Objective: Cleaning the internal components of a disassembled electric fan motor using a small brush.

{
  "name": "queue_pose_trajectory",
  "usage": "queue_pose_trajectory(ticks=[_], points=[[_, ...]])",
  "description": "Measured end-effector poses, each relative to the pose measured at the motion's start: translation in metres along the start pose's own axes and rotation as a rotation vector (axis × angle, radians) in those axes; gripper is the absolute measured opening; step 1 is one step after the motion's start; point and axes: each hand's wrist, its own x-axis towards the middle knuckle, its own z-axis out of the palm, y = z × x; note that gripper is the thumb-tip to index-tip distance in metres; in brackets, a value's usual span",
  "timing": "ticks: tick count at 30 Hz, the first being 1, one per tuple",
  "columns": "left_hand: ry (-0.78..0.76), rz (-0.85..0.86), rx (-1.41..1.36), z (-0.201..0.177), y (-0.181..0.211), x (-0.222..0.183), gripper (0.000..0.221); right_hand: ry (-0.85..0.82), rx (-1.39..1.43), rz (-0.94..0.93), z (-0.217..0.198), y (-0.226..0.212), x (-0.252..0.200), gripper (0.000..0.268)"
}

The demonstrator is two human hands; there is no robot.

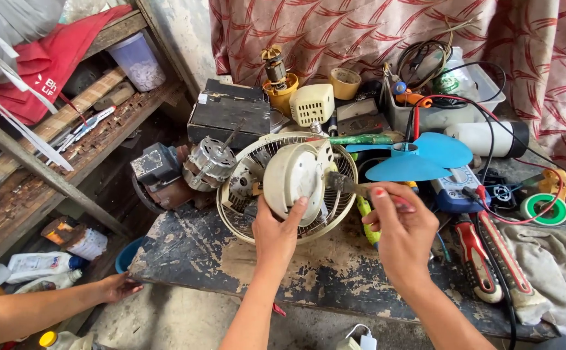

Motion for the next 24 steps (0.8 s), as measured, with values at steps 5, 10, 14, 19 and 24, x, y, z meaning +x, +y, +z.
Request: queue_pose_trajectory(ticks=[5,10,14,19,24], points=[[-0.023,0.036,0.089,0.001,-0.003,0.005,0.094,-0.046,-0.429,0.022,0.006,-0.011,-0.01,0.023],[-0.057,-0.006,0.041,-0.003,0.005,0.002,0.112,0.096,0.195,-0.037,0.0,0.009,-0.003,0.014],[-0.093,0.014,0.082,-0.005,0.002,0.004,0.109,0.063,-0.061,0.199,0.007,-0.01,-0.006,0.012],[-0.103,-0.034,0.079,-0.009,0.004,0.008,0.12,-0.019,0.217,-0.002,-0.002,0.015,0.0,0.013],[-0.126,-0.002,0.097,-0.009,-0.001,0.01,0.128,0.073,0.277,0.097,-0.001,0.014,0.003,0.011]])
